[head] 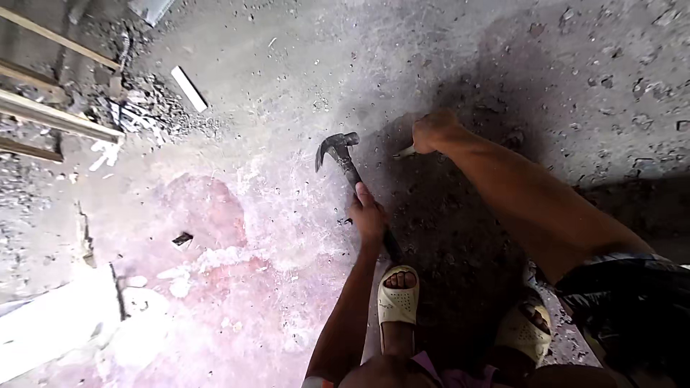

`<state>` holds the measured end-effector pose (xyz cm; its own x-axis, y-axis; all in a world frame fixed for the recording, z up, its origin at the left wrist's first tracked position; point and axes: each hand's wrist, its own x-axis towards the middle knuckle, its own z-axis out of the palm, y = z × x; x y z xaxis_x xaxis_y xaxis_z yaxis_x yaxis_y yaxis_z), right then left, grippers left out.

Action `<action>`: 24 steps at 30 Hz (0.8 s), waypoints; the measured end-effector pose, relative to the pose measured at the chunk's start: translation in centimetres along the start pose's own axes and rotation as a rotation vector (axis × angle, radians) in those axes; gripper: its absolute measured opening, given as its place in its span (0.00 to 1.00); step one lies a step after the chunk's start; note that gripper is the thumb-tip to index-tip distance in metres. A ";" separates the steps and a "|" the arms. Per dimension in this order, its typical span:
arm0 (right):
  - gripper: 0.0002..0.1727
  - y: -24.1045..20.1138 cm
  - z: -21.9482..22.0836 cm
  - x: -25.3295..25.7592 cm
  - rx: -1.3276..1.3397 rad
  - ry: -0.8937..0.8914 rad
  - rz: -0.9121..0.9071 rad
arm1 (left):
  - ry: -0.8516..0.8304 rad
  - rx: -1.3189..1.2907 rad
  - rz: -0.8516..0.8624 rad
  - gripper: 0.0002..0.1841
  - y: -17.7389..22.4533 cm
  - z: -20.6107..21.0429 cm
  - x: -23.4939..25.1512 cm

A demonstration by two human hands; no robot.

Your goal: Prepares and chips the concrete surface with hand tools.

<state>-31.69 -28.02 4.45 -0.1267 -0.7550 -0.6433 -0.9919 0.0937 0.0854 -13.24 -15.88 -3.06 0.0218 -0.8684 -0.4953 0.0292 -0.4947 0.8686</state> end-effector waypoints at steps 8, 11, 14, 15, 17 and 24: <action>0.19 0.4 0.4 1.2 -0.013 -0.004 -0.002 | -0.049 0.016 -0.089 0.32 1.4 -1.4 0.9; 0.19 0.3 0.4 0.7 -0.022 -0.009 0.007 | 0.026 -0.030 0.016 0.31 -0.4 -0.2 0.1; 0.19 0.2 0.5 0.9 -0.011 -0.005 0.004 | -0.168 0.239 -0.182 0.35 -2.3 0.1 3.2; 0.20 0.2 0.5 1.1 -0.014 -0.002 0.002 | -0.202 0.276 -0.238 0.34 -1.7 0.2 4.2; 0.20 0.4 0.6 0.9 -0.017 0.002 0.011 | -0.182 0.241 -0.216 0.31 -0.9 0.1 3.7; 0.21 0.4 0.6 0.2 0.043 -0.011 0.022 | -0.030 0.080 -0.054 0.34 -4.2 1.9 -1.0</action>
<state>-32.08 -27.78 3.90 -0.1486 -0.7450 -0.6503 -0.9881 0.1387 0.0669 -15.29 -13.04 -6.15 -0.0080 -0.8406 -0.5417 -0.0502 -0.5407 0.8397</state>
